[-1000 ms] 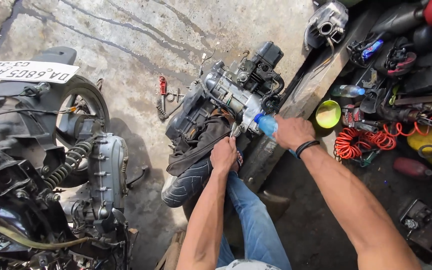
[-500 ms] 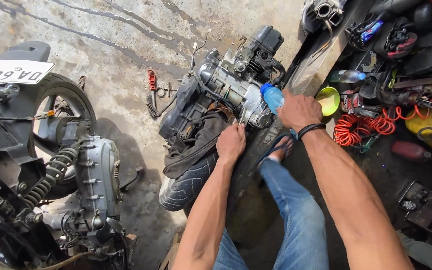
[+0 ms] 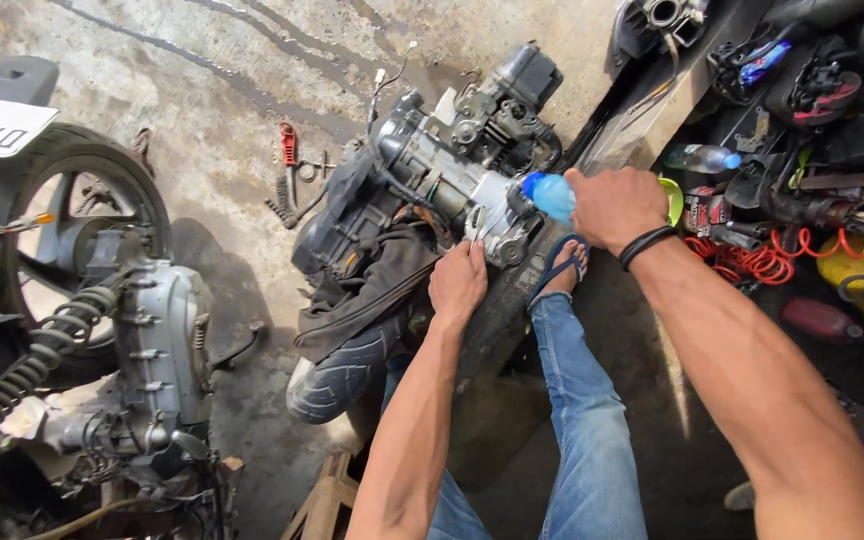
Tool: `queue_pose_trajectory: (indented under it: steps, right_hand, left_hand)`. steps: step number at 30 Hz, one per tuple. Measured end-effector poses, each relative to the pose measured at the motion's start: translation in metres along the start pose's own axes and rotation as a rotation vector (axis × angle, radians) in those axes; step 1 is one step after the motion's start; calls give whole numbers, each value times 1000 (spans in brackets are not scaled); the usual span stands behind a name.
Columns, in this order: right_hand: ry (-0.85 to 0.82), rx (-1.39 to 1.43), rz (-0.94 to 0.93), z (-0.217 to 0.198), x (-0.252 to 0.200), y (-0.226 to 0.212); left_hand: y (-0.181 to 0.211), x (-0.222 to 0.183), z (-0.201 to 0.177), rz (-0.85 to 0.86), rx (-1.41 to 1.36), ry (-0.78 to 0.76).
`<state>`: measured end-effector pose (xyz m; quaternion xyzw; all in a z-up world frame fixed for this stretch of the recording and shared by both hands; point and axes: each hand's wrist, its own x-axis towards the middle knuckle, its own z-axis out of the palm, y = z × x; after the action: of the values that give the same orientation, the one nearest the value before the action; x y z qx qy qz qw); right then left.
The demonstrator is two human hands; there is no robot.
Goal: Rinsing and cleaning a motorcycle engine block using water from a bottle and a small scraping tool.
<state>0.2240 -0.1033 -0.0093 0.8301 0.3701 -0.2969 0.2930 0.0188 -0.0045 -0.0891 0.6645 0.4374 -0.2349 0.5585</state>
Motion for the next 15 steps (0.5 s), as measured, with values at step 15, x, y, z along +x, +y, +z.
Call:
queue_pose_trajectory:
  steps: [15]
  right_hand:
    - [-105,-317,-148,-70,30,20]
  left_hand:
    - [54,39,34,-149,-2,26]
